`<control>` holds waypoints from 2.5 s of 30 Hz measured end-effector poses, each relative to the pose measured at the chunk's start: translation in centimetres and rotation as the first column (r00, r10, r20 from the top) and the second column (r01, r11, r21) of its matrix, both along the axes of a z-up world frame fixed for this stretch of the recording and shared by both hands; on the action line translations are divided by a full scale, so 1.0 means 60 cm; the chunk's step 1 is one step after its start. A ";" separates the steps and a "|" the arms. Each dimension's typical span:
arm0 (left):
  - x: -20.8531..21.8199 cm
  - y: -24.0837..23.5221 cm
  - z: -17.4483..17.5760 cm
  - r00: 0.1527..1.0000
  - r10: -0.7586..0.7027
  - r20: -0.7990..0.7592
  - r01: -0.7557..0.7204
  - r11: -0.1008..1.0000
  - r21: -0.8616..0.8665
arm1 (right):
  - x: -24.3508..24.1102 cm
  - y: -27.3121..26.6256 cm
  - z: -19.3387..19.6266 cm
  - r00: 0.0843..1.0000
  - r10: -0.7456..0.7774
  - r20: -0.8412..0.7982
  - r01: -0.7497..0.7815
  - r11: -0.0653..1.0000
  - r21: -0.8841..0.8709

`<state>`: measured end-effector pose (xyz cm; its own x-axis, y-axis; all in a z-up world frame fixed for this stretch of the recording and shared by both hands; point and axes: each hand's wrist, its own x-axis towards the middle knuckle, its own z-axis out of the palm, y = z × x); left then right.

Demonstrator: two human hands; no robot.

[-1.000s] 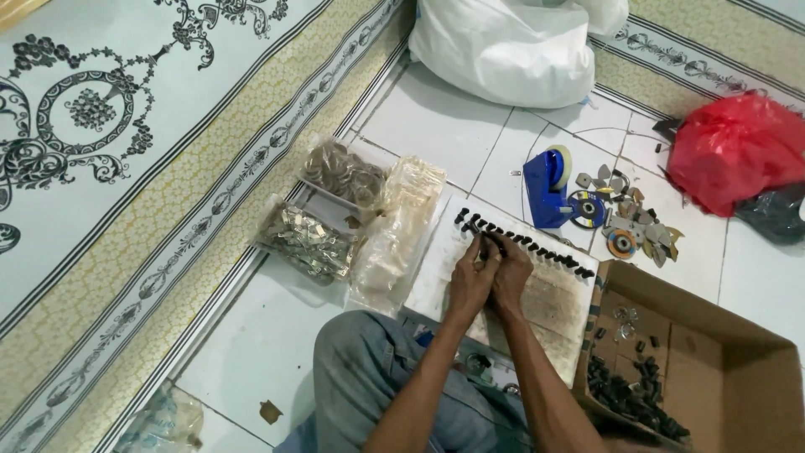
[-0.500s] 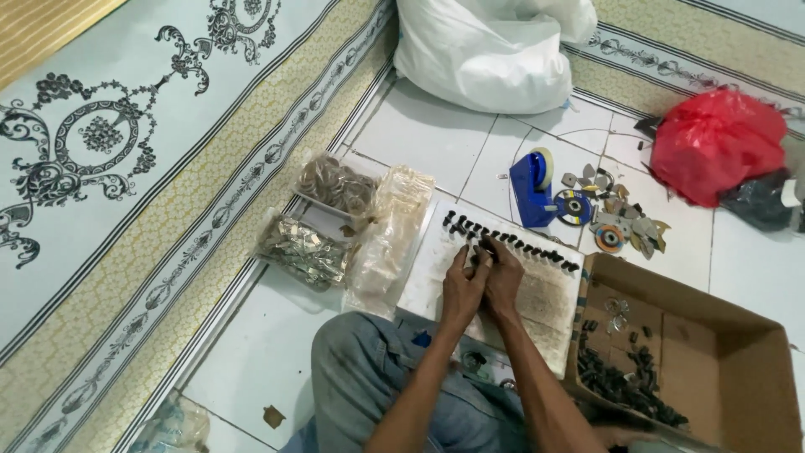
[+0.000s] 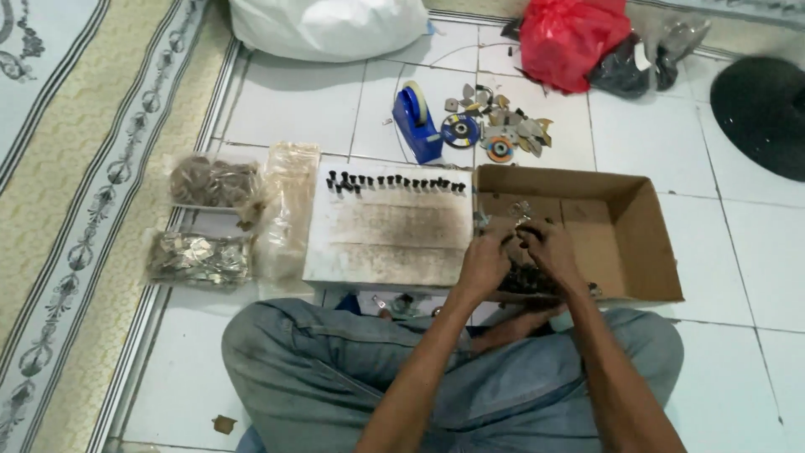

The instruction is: Sorting and placing small metal components into a template board.

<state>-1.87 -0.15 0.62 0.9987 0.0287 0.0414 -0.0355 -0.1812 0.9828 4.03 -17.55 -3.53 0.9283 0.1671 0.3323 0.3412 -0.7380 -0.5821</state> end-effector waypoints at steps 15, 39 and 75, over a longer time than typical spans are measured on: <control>0.041 -0.081 -0.091 0.962 -0.200 -0.185 0.262 0.501 0.825 | 0.121 -0.071 -0.302 0.951 0.189 -0.244 -0.286 0.838 -0.466; 0.035 -0.068 -0.076 0.975 -0.217 -0.042 0.168 0.608 0.776 | 0.090 -0.114 -0.094 0.765 0.211 -0.609 -0.220 0.974 0.062; 0.052 -0.079 -0.130 0.969 -0.205 -0.136 0.229 0.547 0.805 | 0.034 -0.163 -0.380 0.953 -0.081 0.292 0.268 0.673 -0.689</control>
